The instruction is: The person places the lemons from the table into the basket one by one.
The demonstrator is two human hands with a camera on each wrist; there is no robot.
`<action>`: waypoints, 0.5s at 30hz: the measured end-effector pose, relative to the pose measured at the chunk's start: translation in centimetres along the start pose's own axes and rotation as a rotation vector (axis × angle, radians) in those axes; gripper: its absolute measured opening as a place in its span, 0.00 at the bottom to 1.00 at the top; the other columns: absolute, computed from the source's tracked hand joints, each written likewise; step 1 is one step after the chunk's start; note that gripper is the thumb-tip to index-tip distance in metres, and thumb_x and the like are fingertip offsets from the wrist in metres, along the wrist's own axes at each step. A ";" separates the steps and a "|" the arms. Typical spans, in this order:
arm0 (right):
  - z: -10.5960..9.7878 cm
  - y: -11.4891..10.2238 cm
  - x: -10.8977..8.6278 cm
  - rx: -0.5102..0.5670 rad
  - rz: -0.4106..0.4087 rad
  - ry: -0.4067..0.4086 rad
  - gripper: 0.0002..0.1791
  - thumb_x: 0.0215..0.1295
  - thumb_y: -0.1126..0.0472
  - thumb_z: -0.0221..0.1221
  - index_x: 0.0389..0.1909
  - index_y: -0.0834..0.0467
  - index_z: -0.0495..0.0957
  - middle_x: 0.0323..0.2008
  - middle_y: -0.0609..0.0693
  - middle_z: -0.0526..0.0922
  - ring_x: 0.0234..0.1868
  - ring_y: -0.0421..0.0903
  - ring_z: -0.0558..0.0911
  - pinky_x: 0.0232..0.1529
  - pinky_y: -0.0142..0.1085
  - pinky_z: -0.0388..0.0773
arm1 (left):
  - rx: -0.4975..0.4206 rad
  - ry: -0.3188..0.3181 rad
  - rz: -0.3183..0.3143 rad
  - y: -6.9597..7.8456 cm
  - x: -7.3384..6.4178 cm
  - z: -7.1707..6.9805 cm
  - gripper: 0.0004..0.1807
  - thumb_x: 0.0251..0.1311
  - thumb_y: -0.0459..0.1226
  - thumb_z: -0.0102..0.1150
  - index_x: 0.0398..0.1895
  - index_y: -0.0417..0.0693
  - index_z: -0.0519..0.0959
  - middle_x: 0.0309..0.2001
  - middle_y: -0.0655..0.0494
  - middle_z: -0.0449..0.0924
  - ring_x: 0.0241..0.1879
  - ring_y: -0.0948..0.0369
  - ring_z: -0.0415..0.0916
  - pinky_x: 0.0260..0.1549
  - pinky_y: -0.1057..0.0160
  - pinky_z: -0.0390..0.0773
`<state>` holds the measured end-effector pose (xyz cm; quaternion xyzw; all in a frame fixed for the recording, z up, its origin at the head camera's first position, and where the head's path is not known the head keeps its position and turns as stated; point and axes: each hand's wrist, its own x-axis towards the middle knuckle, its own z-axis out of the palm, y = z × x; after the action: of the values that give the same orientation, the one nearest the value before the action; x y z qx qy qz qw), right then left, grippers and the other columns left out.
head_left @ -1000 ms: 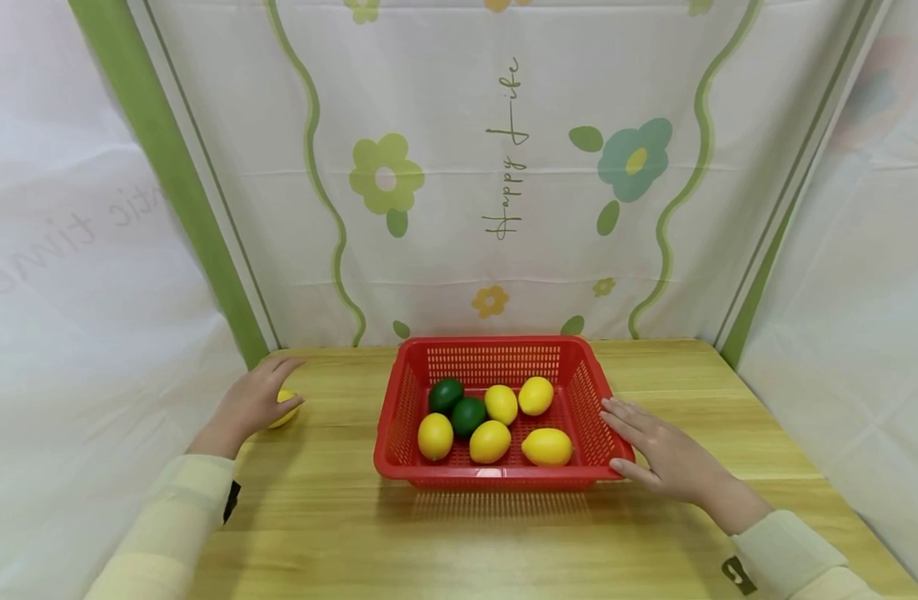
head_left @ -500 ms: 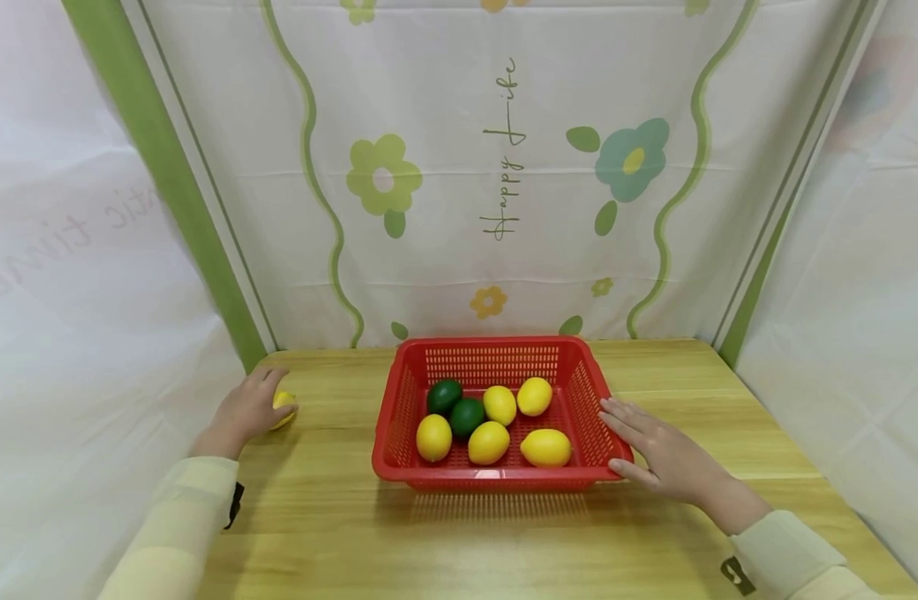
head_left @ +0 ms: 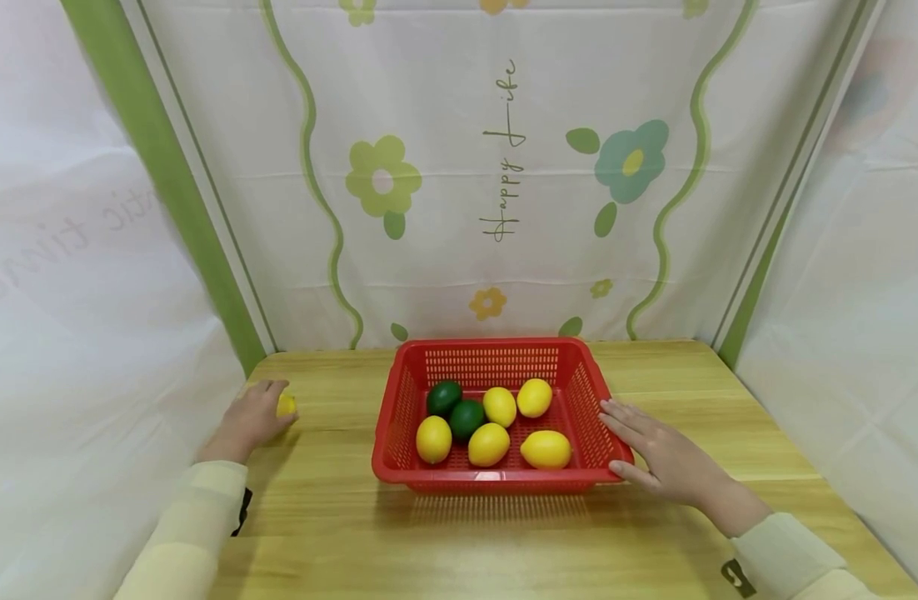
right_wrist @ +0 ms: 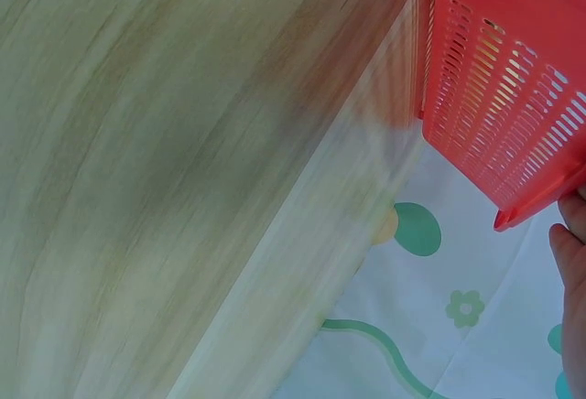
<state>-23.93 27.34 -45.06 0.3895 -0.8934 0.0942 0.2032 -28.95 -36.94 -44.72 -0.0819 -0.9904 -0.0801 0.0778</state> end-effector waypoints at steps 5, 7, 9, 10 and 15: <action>0.0 0.1 0.0 0.005 -0.002 0.001 0.37 0.56 0.50 0.68 0.64 0.64 0.71 0.66 0.58 0.69 0.64 0.57 0.70 0.52 0.52 0.77 | 0.004 0.042 -0.006 0.3 -0.2 0.4 0.34 0.56 0.40 0.68 0.59 0.26 0.68 0.54 0.24 0.68 0.50 0.31 0.70 0.44 0.35 0.73; 0.0 0.1 0.0 0.006 -0.001 0.001 0.38 0.56 0.51 0.69 0.64 0.64 0.71 0.66 0.58 0.69 0.64 0.57 0.70 0.52 0.52 0.77 | -0.005 0.052 -0.009 0.2 -0.2 0.6 0.34 0.56 0.40 0.68 0.58 0.25 0.68 0.53 0.23 0.68 0.50 0.31 0.70 0.45 0.35 0.73; 0.0 0.1 0.0 0.003 0.000 0.000 0.38 0.55 0.51 0.69 0.64 0.64 0.71 0.66 0.58 0.69 0.64 0.57 0.70 0.52 0.53 0.77 | -0.019 0.057 -0.016 0.1 -0.3 0.8 0.34 0.56 0.39 0.68 0.58 0.24 0.68 0.52 0.23 0.69 0.49 0.31 0.70 0.45 0.35 0.73; 0.0 0.0 0.0 0.003 0.000 -0.001 0.38 0.55 0.51 0.69 0.64 0.65 0.71 0.66 0.59 0.69 0.64 0.57 0.70 0.52 0.53 0.76 | -0.026 0.057 -0.022 0.0 -0.3 0.9 0.34 0.56 0.39 0.67 0.58 0.23 0.68 0.51 0.23 0.69 0.49 0.31 0.70 0.44 0.35 0.73; -0.1 -0.1 0.0 0.000 0.002 -0.004 0.37 0.56 0.51 0.69 0.64 0.65 0.72 0.66 0.59 0.70 0.64 0.58 0.70 0.53 0.53 0.75 | -0.065 0.031 -0.069 -0.6 -0.4 1.4 0.35 0.56 0.40 0.66 0.58 0.23 0.66 0.52 0.23 0.68 0.48 0.31 0.69 0.42 0.35 0.73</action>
<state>-23.84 27.30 -44.94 0.3887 -0.8942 0.0937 0.2014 -28.84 -37.30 -46.29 -0.0488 -0.9881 -0.1162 0.0877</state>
